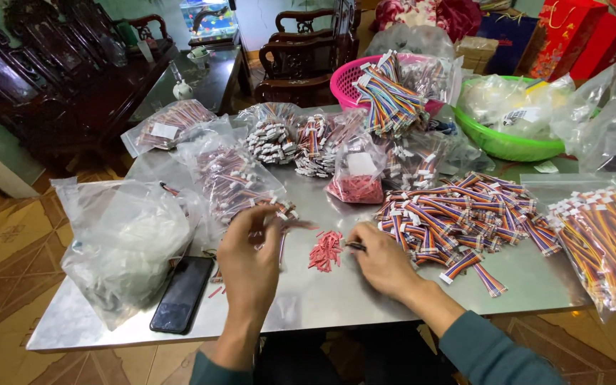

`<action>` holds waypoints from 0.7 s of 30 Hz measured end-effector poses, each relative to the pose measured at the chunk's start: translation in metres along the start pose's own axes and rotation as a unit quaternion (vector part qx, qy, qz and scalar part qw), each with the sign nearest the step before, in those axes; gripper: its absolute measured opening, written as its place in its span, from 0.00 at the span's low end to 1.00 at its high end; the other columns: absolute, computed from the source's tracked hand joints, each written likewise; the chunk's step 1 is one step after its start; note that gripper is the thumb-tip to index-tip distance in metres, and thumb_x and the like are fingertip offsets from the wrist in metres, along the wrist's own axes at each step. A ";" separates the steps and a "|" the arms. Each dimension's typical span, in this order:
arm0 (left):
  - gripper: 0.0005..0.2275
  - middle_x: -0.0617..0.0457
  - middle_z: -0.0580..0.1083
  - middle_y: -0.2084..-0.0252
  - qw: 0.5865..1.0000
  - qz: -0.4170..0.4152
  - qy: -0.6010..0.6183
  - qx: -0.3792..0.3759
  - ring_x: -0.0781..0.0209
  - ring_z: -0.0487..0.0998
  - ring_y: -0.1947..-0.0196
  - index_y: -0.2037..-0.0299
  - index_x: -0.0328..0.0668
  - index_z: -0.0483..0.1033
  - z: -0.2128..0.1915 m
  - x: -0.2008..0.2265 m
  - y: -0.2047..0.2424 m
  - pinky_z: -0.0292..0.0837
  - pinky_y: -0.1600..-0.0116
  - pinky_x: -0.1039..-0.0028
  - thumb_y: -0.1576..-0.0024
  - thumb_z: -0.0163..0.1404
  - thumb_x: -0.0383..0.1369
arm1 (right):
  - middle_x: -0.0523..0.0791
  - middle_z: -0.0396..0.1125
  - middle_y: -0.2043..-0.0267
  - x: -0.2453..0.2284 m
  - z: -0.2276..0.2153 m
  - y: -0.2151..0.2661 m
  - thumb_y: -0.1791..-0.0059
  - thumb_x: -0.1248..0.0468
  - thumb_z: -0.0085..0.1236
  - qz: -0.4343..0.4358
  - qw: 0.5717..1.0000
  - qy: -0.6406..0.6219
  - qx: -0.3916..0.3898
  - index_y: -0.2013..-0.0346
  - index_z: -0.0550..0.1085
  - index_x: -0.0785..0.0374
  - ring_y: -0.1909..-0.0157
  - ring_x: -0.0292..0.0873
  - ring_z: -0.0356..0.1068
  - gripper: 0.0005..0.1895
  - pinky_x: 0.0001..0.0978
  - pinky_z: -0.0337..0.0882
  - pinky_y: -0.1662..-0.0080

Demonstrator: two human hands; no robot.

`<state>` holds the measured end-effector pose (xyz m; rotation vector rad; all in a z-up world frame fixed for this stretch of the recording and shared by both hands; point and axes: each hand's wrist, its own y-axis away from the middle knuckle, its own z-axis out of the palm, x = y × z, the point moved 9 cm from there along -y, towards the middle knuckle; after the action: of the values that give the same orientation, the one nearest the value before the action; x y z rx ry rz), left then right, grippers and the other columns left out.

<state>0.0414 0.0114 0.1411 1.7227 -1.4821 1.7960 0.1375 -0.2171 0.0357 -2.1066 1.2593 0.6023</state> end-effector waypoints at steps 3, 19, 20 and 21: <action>0.06 0.58 0.79 0.69 0.978 -0.174 0.114 0.029 0.72 0.73 0.69 0.61 0.43 0.85 0.000 -0.056 0.026 0.71 0.61 0.81 0.46 0.58 0.28 | 0.41 0.75 0.61 0.010 -0.008 0.011 0.51 0.69 0.57 0.067 0.991 -0.102 0.048 0.60 0.71 0.56 0.57 0.40 0.76 0.07 0.33 0.72 0.52; 0.13 0.41 0.82 0.62 0.848 -0.343 0.396 -0.079 0.57 0.81 0.66 0.51 0.28 0.83 0.088 -0.105 0.101 0.78 0.60 0.73 0.46 0.58 0.24 | 0.42 0.72 0.63 -0.095 -0.041 0.064 0.52 0.72 0.60 -0.171 0.976 -0.068 0.114 0.48 0.77 0.58 0.62 0.37 0.73 0.18 0.28 0.72 0.55; 0.13 0.41 0.82 0.62 0.846 -0.356 0.388 -0.082 0.58 0.80 0.66 0.51 0.28 0.83 0.088 -0.101 0.103 0.79 0.58 0.73 0.46 0.58 0.24 | 0.43 0.72 0.64 -0.097 -0.040 0.065 0.51 0.71 0.58 -0.181 0.975 -0.054 0.115 0.49 0.77 0.61 0.62 0.40 0.72 0.15 0.30 0.71 0.55; 0.13 0.41 0.82 0.62 0.844 -0.370 0.380 -0.085 0.58 0.80 0.66 0.51 0.27 0.83 0.088 -0.098 0.104 0.79 0.56 0.73 0.47 0.59 0.24 | 0.45 0.71 0.64 -0.099 -0.039 0.066 0.50 0.70 0.57 -0.191 0.974 -0.040 0.115 0.50 0.76 0.64 0.62 0.42 0.72 0.13 0.33 0.70 0.54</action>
<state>0.0427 -0.0595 -0.0108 1.0349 -0.5074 1.5349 0.0371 -0.2075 0.1102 -2.0301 0.8046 0.3474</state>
